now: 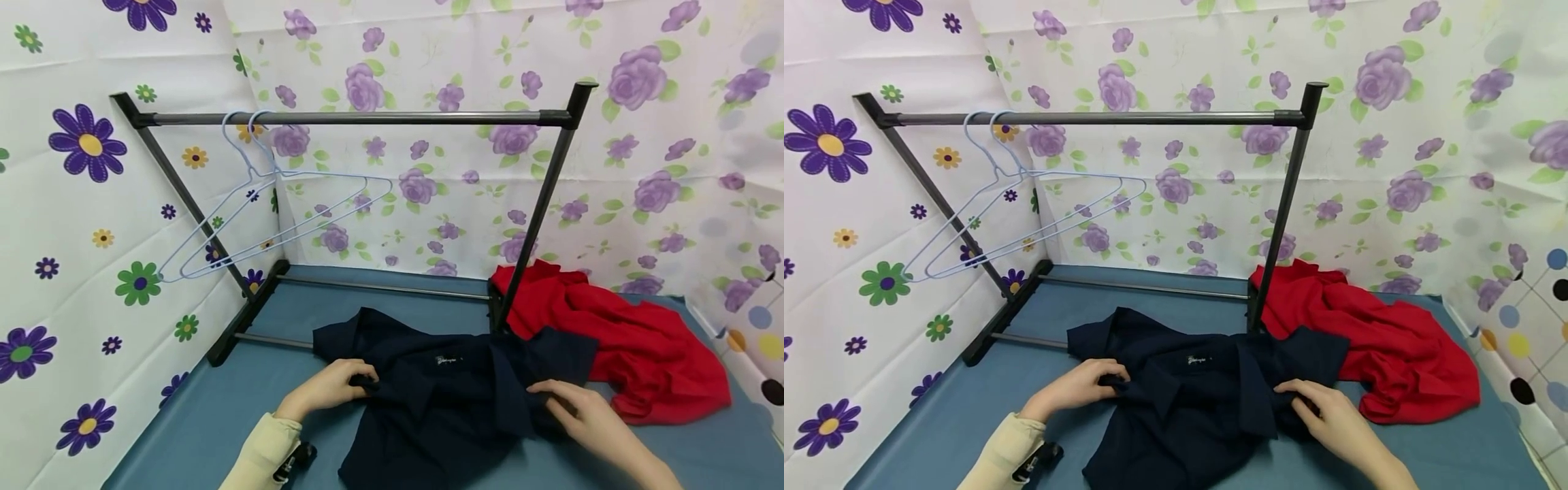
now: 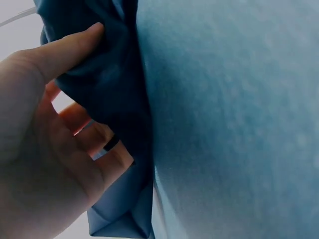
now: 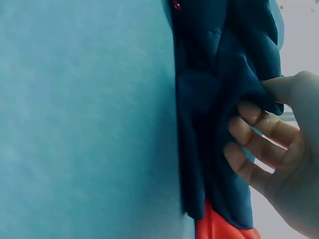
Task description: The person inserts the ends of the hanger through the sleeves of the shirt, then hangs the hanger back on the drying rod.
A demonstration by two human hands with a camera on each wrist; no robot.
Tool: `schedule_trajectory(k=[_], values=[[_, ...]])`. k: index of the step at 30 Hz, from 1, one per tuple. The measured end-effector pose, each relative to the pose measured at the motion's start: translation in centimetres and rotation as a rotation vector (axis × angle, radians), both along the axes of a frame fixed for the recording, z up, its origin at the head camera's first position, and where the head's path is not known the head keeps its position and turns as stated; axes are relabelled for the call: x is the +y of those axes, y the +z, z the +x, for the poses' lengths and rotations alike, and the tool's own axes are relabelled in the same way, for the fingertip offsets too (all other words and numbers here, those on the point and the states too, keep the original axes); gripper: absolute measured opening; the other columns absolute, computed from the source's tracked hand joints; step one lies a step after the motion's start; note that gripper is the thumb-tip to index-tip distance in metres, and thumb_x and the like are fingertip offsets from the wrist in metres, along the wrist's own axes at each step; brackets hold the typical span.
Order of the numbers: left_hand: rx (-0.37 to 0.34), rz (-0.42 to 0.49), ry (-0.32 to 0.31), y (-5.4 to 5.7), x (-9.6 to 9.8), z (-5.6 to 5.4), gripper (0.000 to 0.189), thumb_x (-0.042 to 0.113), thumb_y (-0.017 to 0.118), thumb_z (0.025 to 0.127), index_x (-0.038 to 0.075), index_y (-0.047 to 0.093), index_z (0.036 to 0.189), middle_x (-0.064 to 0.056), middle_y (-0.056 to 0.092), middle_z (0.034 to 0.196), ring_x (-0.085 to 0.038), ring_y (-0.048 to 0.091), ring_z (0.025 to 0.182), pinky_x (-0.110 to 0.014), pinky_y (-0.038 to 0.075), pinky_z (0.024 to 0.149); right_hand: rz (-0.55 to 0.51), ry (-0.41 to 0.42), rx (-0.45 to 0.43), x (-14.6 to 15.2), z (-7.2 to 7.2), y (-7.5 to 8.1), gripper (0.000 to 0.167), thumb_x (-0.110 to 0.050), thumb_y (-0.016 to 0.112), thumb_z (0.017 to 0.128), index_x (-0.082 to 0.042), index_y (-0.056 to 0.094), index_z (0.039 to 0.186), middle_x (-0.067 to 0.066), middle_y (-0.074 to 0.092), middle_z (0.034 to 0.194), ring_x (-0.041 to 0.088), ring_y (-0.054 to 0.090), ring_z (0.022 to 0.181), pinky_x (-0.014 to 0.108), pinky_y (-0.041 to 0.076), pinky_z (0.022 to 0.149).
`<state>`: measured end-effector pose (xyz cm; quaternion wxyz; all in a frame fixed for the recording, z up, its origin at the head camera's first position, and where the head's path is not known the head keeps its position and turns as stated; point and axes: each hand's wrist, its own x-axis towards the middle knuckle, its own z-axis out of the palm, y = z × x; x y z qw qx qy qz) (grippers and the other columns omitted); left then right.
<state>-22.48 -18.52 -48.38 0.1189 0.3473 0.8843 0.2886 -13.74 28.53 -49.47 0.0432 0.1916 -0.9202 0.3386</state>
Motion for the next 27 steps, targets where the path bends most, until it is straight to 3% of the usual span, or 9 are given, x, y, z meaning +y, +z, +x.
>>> schedule_trajectory(k=[4, 8, 12, 15, 18, 22, 27], values=[[-0.024, 0.008, 0.007, 0.1, -0.2, 0.2, 0.025, 0.007, 0.067, 0.095, 0.022, 0.071, 0.114, 0.008, 0.063, 0.105, -0.008, 0.055, 0.086, -0.029, 0.048, 0.076, -0.016, 0.003, -0.074, 0.2, 0.2, -0.3, 0.042, 0.0, 0.06, 0.097, -0.035, 0.066, 0.118, -0.013, 0.047, 0.067, 0.001, 0.04, 0.051, 0.024, 0.042, 0.049], [-0.032, 0.009, 0.014, 0.4, -0.4, 0.6, 0.026, 0.006, 0.067, 0.095, 0.022, 0.071, 0.115, 0.008, 0.062, 0.105, -0.009, 0.053, 0.084, -0.029, 0.047, 0.074, -0.019, 0.04, -0.133, 0.5, 0.0, -0.2, 0.039, -0.004, 0.06, 0.099, -0.035, 0.065, 0.122, -0.013, 0.044, 0.065, 0.0, 0.04, 0.052, 0.025, 0.042, 0.05], [-0.076, 0.0, 0.013, 1.2, -0.7, 1.1, 0.023, 0.019, 0.071, 0.096, 0.023, 0.07, 0.118, 0.008, 0.06, 0.104, -0.009, 0.053, 0.083, -0.03, 0.047, 0.074, -0.023, 0.09, -0.13, 0.9, 0.1, 0.3, 0.032, -0.016, 0.062, 0.102, -0.036, 0.063, 0.127, -0.01, 0.063, 0.09, 0.001, 0.05, 0.063, 0.025, 0.046, 0.057], [-0.142, -0.011, 0.009, 2.1, -1.1, 1.6, 0.033, 0.034, 0.073, 0.094, 0.023, 0.067, 0.125, 0.005, 0.057, 0.108, -0.012, 0.054, 0.087, -0.032, 0.047, 0.078, -0.03, 0.131, -0.099, 1.1, 0.3, 0.8, 0.029, -0.026, 0.062, 0.103, -0.035, 0.062, 0.13, -0.008, 0.065, 0.111, 0.004, 0.056, 0.072, 0.025, 0.047, 0.062], [-0.176, -0.004, 0.023, 3.2, -1.3, 2.1, 0.044, 0.041, 0.072, 0.094, 0.02, 0.064, 0.131, 0.0, 0.055, 0.117, -0.019, 0.055, 0.099, -0.037, 0.048, 0.084, -0.033, 0.153, -0.078, 1.4, 0.5, 1.5, 0.03, -0.03, 0.062, 0.102, -0.034, 0.062, 0.132, -0.011, 0.062, 0.105, 0.006, 0.056, 0.073, 0.025, 0.047, 0.061], [-0.106, 0.038, 0.053, 4.6, -1.0, 2.5, 0.044, 0.043, 0.066, 0.098, 0.016, 0.063, 0.132, -0.003, 0.056, 0.124, -0.024, 0.057, 0.107, -0.042, 0.051, 0.087, -0.058, 0.103, -0.075, 1.9, 0.7, 2.6, 0.029, -0.029, 0.064, 0.101, -0.031, 0.064, 0.13, -0.011, 0.06, 0.1, 0.007, 0.058, 0.078, 0.026, 0.05, 0.066], [-0.002, 0.085, 0.057, 5.4, 0.5, 2.8, 0.039, 0.042, 0.057, 0.103, 0.013, 0.065, 0.128, 0.002, 0.062, 0.114, -0.015, 0.059, 0.091, -0.033, 0.051, 0.074, -0.114, -0.016, 0.031, 1.0, 0.7, 3.7, 0.025, -0.022, 0.067, 0.099, -0.028, 0.069, 0.123, -0.009, 0.063, 0.107, 0.006, 0.061, 0.083, 0.027, 0.055, 0.07]])
